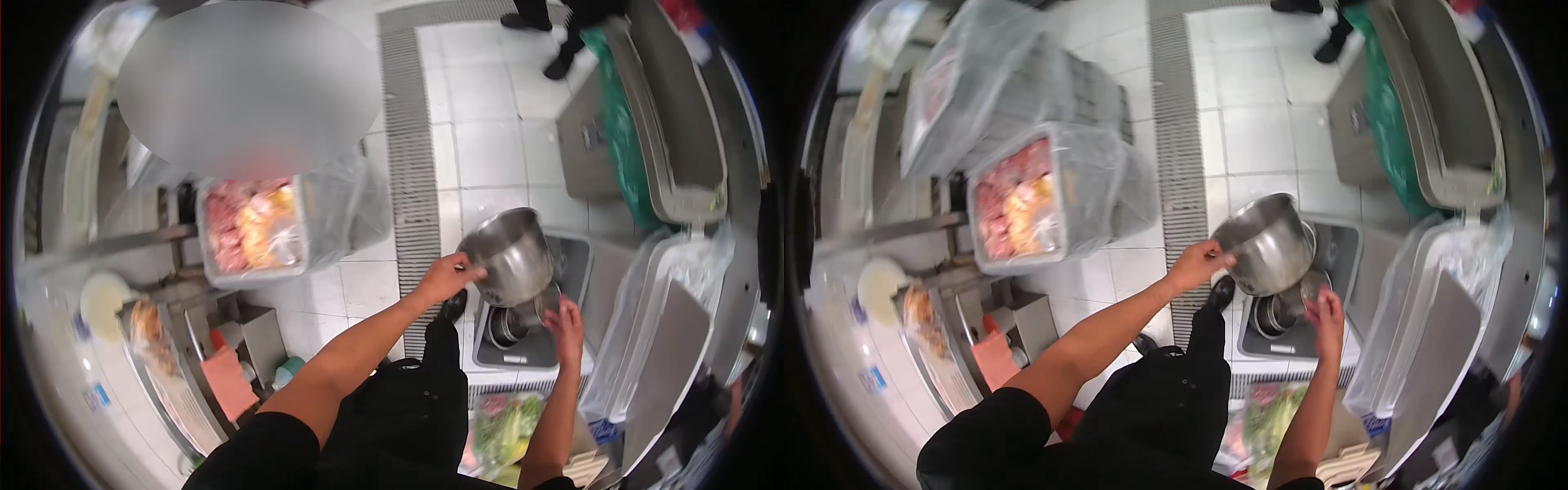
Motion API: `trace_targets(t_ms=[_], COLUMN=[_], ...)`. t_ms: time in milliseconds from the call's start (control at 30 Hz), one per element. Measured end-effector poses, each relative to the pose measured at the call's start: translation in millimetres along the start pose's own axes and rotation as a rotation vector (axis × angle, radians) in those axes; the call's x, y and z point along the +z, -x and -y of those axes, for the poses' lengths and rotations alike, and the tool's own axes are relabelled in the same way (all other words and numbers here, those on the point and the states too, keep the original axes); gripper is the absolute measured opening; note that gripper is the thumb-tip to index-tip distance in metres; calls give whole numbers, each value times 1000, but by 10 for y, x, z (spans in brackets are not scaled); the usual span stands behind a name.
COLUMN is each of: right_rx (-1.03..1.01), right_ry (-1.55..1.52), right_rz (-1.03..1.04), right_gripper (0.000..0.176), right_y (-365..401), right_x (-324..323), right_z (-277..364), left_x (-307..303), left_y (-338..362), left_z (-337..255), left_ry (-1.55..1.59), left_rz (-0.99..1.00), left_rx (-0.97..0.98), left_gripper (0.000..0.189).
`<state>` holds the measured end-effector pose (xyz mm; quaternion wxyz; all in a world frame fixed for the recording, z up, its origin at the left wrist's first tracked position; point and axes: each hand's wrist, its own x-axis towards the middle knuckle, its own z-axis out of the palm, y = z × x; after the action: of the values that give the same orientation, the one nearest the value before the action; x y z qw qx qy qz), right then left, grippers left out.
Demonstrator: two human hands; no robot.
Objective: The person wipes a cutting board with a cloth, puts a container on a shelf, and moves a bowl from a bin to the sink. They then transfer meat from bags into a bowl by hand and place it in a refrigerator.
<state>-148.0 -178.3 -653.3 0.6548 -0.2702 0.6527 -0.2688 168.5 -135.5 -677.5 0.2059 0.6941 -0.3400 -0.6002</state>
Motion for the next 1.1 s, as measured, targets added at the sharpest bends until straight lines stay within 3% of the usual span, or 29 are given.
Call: trace_targets(t_ms=[33,100,167,200,267,300,333,400,467,500,533,600,633,900,967,1033,1067,1100], right_rx=[-2,-60,-127,-30,143,140,67,270,266,301,283,267,252,-21,-159,-298,-294,-418], right_ry=[90,261,354,323,387,525,555,674,773,615,650,848,824,1034,1034,983,997,986], right_rz=[47,157,283,301,386,364,591,488,454,755,785,487,599,885,1017,1157,1171,1222], right_gripper=[23,22,19,17,21,20,22,30,32,28,28,26,27,24,19,16,16,17], right_y=[52,93,263,390,735,776,841,1347,1705,1664,1797,2036,2159,3489,3888,4285,4505,4722], right_x=[-29,-186,-251,-250,-212,-283,-395,-105,202,212,429,886,1047,2945,3378,3790,3993,4194], right_z=[-84,-459,-808,-964,-1096,-1320,-1426,-1422,-1360,-1402,-1401,-1468,-1496,-1870,-1892,-1890,-1863,-1845], left_x=[-169,-493,-789,-954,-1189,-1236,-1239,-1245,-1213,-1139,-1053,-914,-811,-578,-670,-885,-1037,-1181], left_y=[140,541,1092,1421,2138,2463,2799,4100,5004,5438,5852,6751,7161,9594,9950,10197,10280,10344], left_z=[80,253,454,563,850,1044,1213,1638,2042,2220,2360,2399,2435,2840,3017,3233,3229,3219], left_ry=[16,1043,1173,1273,1338,1315,1295,809,598,530,460,508,544,678,568,383,514,645], left_rz=[-55,21,-9,-2,-64,-163,-258,-532,-588,-665,-741,-879,-957,-1313,-1567,-1832,-1938,-2043], left_rx=[12,-302,-237,-201,-99,-128,-164,93,-4,27,54,63,99,204,196,56,56,54], left_gripper=[53,89,97,106,103,98,92,70,42,39,38,35,34,32,29,27,26,25])
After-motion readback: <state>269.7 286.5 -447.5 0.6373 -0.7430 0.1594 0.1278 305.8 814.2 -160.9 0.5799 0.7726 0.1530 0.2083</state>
